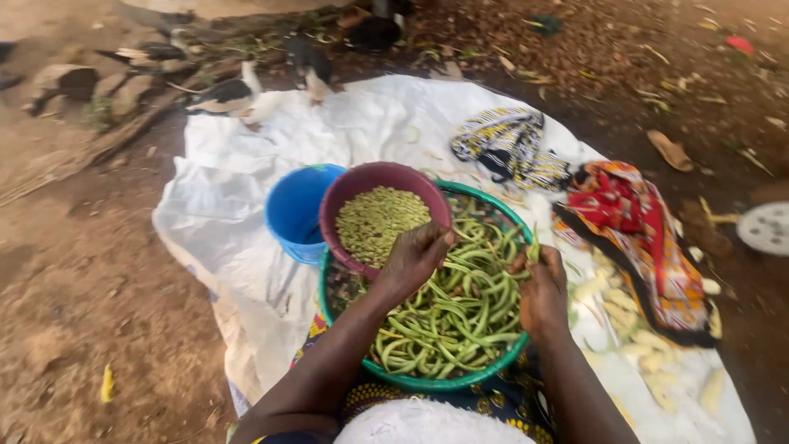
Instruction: The person sits on the ground and shells green beans by hand, removing the seeds from the pods and placing them into a bowl. The empty bean pods are discarded into a basket below.
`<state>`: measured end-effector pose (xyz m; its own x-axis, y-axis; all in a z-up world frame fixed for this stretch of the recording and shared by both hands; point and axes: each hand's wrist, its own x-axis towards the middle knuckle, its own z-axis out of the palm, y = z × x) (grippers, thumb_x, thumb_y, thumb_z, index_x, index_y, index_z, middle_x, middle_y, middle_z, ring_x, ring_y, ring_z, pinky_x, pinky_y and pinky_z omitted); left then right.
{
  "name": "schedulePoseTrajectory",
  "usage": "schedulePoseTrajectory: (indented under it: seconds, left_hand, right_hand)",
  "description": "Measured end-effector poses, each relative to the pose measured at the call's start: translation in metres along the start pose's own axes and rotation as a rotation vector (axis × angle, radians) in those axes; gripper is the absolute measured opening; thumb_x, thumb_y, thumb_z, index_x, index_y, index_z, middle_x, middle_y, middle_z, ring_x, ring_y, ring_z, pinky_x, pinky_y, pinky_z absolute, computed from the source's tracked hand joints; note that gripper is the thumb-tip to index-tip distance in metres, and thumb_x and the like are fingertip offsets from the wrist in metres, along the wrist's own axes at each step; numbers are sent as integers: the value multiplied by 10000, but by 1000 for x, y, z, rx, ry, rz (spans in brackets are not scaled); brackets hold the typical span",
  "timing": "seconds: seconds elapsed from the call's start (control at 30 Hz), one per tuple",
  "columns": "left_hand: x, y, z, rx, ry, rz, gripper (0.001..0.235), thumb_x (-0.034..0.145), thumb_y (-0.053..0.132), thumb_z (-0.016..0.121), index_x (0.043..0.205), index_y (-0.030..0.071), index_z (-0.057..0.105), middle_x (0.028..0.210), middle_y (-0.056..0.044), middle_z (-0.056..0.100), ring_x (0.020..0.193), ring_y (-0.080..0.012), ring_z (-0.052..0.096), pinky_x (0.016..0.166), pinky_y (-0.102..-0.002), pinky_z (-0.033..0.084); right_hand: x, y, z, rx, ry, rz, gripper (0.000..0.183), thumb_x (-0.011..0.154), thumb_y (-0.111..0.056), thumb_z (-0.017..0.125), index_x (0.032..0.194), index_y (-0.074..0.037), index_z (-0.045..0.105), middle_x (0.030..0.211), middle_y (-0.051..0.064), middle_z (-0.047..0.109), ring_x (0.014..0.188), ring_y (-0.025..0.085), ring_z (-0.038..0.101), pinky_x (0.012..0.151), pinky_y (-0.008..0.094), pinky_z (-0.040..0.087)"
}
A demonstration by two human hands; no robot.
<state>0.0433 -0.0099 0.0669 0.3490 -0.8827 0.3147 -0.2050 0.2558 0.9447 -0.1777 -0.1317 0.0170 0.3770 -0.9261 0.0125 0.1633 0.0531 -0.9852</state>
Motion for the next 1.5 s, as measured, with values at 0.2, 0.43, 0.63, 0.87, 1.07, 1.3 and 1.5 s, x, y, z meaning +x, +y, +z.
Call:
schedulePoseTrajectory:
  seconds: [0.2, 0.43, 0.63, 0.87, 1.07, 1.3, 1.5]
  left_hand:
    - [-11, -14, 32, 687, -228, 150, 312, 973, -78, 662, 1261, 7, 749, 1112, -282, 725, 722, -446, 718, 569, -496, 600]
    - [-9, -76, 45, 1048, -425, 13, 372, 921, -83, 664, 1258, 74, 645, 1274, -165, 613, 837, -451, 761, 589, -552, 677]
    - [-21, -87, 37, 1174, -357, 245, 371, 925, -68, 674, 1274, 46, 617, 1223, -170, 553, 825, -401, 758, 591, -495, 700]
    - [-25, -76, 28, 1020, -389, 45, 368, 950, -58, 604, 1282, 98, 609, 1307, -190, 574, 835, -474, 752, 619, -592, 677]
    - [-28, -79, 21, 830, -435, 39, 213, 1026, 72, 610, 1220, 94, 695, 1263, -190, 643, 825, -538, 736, 618, -647, 642]
    - [-31, -69, 26, 702, -180, 143, 227, 1053, 143, 605, 1250, 127, 717, 1218, -142, 672, 743, -510, 732, 582, -628, 632]
    - [-40, -36, 39, 351, -92, 141, 191, 1037, 214, 673, 1154, 103, 777, 984, -134, 717, 711, -467, 727, 419, -437, 534]
  right_hand:
    - [5, 5, -11, 101, -20, -27, 190, 1203, -259, 408, 1125, -104, 486, 894, 21, 386, 871, 171, 478, 900, 457, 497]
    - [3, -2, -9, 39, -1, 24, 319, 1143, -82, 326, 1416, 24, 451, 1020, 113, 531, 924, 199, 552, 874, 489, 528]
    - [-7, -23, 1, -26, -87, 51, 278, 1019, 5, 475, 1294, -23, 508, 1021, 70, 433, 841, 139, 403, 707, 388, 460]
    - [-4, 3, -10, -759, -354, 9, 323, 974, -10, 653, 1281, -99, 700, 990, 150, 633, 767, 279, 606, 645, 468, 516]
    - [-3, 6, -14, -898, -452, -159, 217, 1022, -36, 614, 1229, -97, 638, 1096, 162, 553, 851, 424, 605, 682, 571, 533]
    - [-16, -35, 2, -158, -257, 145, 264, 1121, -152, 529, 1339, -9, 567, 1130, 189, 618, 814, 185, 644, 553, 286, 519]
    - [-12, -12, 4, 137, -262, 270, 256, 1088, -181, 626, 1248, 15, 663, 1040, 179, 671, 773, 174, 690, 462, 208, 491]
